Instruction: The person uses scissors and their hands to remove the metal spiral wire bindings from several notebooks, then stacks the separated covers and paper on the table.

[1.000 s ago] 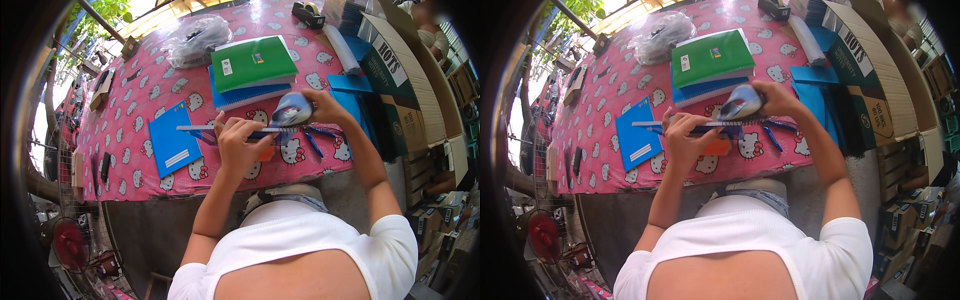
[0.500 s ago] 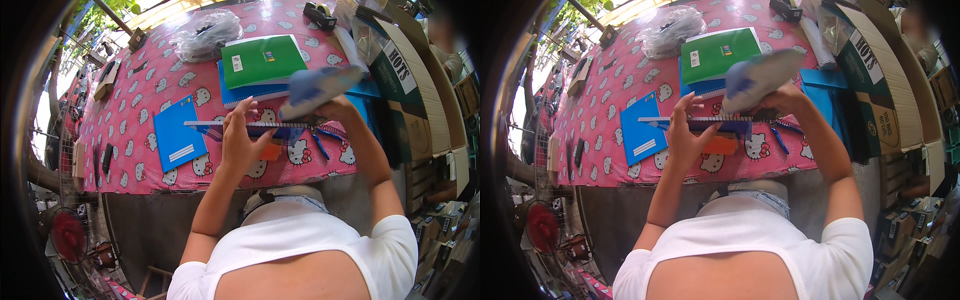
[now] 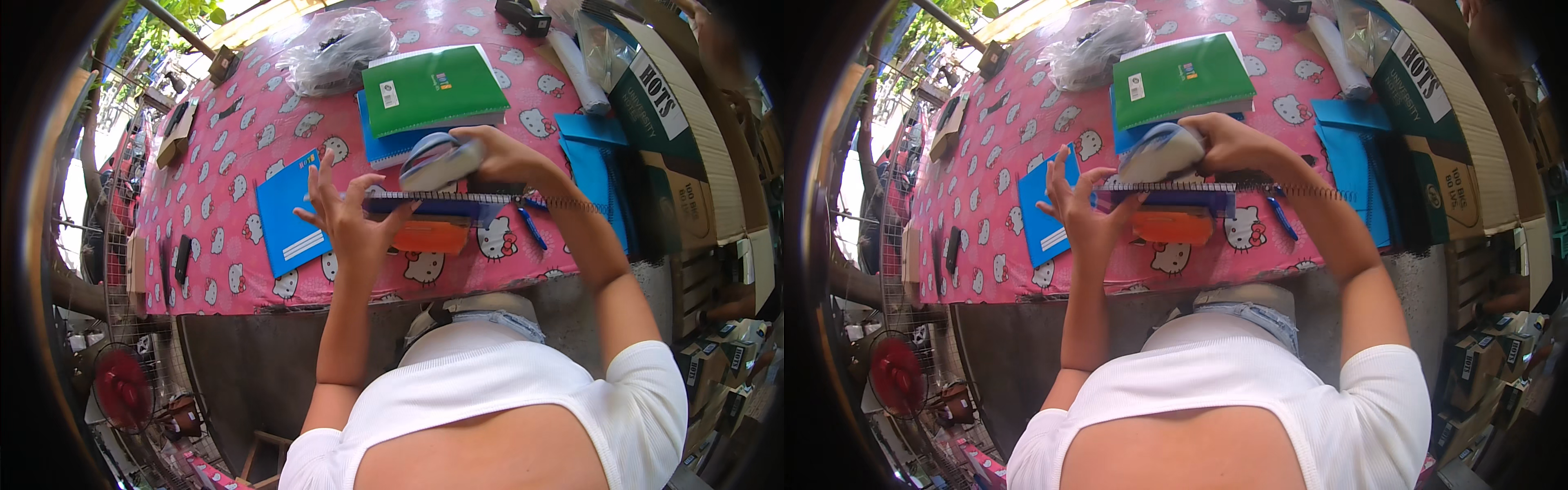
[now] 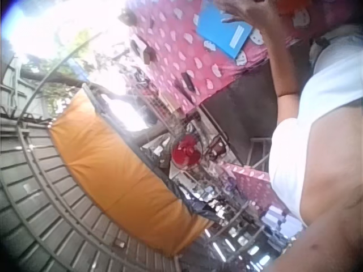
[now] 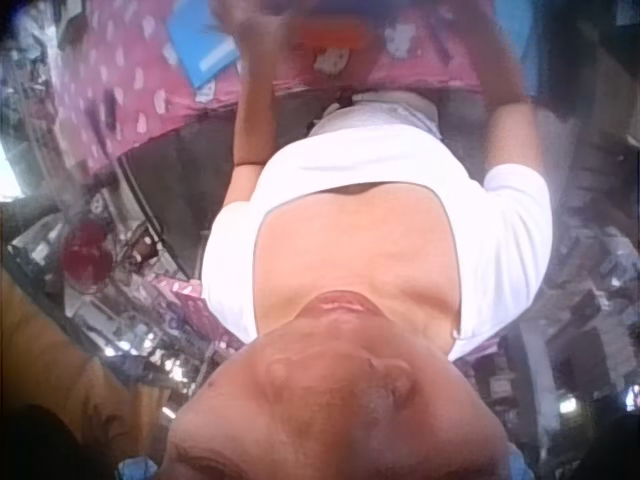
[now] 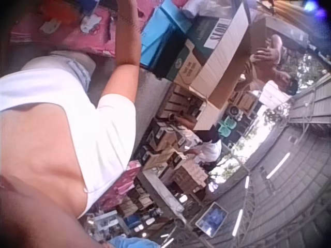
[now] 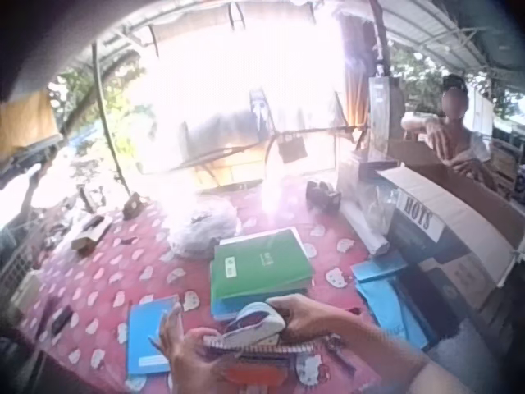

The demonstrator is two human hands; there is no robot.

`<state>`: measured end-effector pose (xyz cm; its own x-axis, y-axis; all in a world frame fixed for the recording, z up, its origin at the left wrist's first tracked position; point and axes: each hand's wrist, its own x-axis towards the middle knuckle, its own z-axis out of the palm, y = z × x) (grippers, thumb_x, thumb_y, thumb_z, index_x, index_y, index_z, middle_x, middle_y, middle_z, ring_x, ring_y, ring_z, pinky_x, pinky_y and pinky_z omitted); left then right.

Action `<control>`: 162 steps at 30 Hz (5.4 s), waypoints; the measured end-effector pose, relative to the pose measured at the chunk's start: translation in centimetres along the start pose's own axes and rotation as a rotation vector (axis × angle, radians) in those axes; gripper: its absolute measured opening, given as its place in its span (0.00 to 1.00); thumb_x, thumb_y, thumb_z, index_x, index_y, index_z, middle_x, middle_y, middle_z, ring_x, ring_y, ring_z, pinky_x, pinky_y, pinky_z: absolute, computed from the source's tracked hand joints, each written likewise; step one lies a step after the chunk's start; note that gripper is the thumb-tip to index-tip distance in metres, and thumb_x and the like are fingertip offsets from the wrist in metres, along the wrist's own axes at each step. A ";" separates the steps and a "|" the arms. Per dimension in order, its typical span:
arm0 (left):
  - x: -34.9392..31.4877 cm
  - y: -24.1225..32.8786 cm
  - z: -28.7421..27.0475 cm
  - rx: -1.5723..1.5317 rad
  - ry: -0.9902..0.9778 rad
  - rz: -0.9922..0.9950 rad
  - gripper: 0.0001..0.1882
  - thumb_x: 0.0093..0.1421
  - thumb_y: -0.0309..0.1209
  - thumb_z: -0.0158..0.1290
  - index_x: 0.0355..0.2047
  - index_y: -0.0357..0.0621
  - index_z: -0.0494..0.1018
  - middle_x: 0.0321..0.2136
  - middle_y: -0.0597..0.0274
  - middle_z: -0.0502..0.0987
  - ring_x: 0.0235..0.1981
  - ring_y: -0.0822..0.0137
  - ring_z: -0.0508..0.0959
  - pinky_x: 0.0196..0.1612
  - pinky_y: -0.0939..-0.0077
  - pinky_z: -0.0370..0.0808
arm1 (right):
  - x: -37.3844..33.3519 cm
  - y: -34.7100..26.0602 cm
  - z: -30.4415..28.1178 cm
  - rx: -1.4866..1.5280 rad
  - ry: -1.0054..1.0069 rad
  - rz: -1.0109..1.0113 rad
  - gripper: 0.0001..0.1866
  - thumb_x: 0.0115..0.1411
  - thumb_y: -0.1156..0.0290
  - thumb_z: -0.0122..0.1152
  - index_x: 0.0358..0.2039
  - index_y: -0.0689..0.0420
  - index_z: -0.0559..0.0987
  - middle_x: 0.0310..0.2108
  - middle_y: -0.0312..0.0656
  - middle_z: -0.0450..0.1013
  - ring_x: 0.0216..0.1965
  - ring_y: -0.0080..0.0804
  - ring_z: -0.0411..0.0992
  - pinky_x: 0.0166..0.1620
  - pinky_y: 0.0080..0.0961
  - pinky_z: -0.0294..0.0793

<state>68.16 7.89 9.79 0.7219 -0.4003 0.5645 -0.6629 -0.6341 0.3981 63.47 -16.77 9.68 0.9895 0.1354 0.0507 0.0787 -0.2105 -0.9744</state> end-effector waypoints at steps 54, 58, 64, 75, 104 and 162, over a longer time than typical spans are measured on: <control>1.1 -9.8 -1.1 -1.256 -0.074 -0.517 0.12 0.56 0.17 0.56 0.42 0.36 0.75 0.37 0.57 0.79 0.36 0.73 0.77 0.43 0.80 0.74 | -3.4 7.0 0.0 -1.031 0.591 0.202 0.17 0.45 0.72 0.64 0.38 0.54 0.72 0.42 0.43 0.74 0.42 0.46 0.73 0.41 0.41 0.74; 4.0 -7.6 -1.1 -1.219 -0.143 -0.123 0.09 0.52 0.18 0.61 0.33 0.37 0.73 0.38 0.53 0.78 0.36 0.71 0.78 0.41 0.78 0.75 | -10.5 12.1 -1.6 -1.234 0.549 0.394 0.26 0.45 0.64 0.69 0.45 0.54 0.73 0.50 0.46 0.69 0.50 0.47 0.68 0.48 0.39 0.70; 1.9 2.9 -14.0 -0.835 0.599 0.199 0.13 0.48 0.13 0.60 0.33 0.35 0.70 0.34 0.41 0.78 0.34 0.55 0.81 0.39 0.58 0.80 | -14.8 9.2 4.6 -0.988 0.576 0.325 0.33 0.48 0.55 0.68 0.52 0.57 0.71 0.58 0.48 0.59 0.58 0.48 0.59 0.58 0.48 0.59; -6.4 4.4 -3.9 -0.658 -0.110 0.096 0.13 0.44 0.17 0.65 0.31 0.37 0.77 0.34 0.53 0.81 0.38 0.61 0.81 0.39 0.73 0.78 | -18.1 11.1 5.2 -1.165 0.559 0.325 0.23 0.55 0.57 0.61 0.46 0.56 0.70 0.53 0.48 0.65 0.58 0.43 0.62 0.59 0.58 0.55; 0.9 -13.0 -11.3 -0.359 0.969 0.088 0.09 0.56 0.21 0.58 0.35 0.35 0.69 0.24 0.55 0.75 0.26 0.67 0.76 0.32 0.78 0.75 | -18.0 9.6 5.1 -0.906 0.541 0.278 0.26 0.51 0.59 0.67 0.47 0.60 0.75 0.47 0.47 0.73 0.50 0.43 0.70 0.53 0.37 0.68; -0.4 -13.5 7.2 -1.030 -0.040 -0.462 0.19 0.52 0.21 0.62 0.44 0.37 0.70 0.37 0.61 0.78 0.36 0.72 0.77 0.39 0.77 0.75 | 1.6 13.2 4.4 -0.347 0.542 -0.098 0.26 0.49 0.85 0.59 0.50 0.57 0.69 0.39 0.50 0.76 0.42 0.42 0.73 0.43 0.30 0.73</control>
<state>78.28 11.85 -1.00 0.9340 -0.3010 0.1925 -0.1654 0.1133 0.9797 65.51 -15.05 -4.08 0.8896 -0.3185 0.3273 0.1163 -0.5350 -0.8368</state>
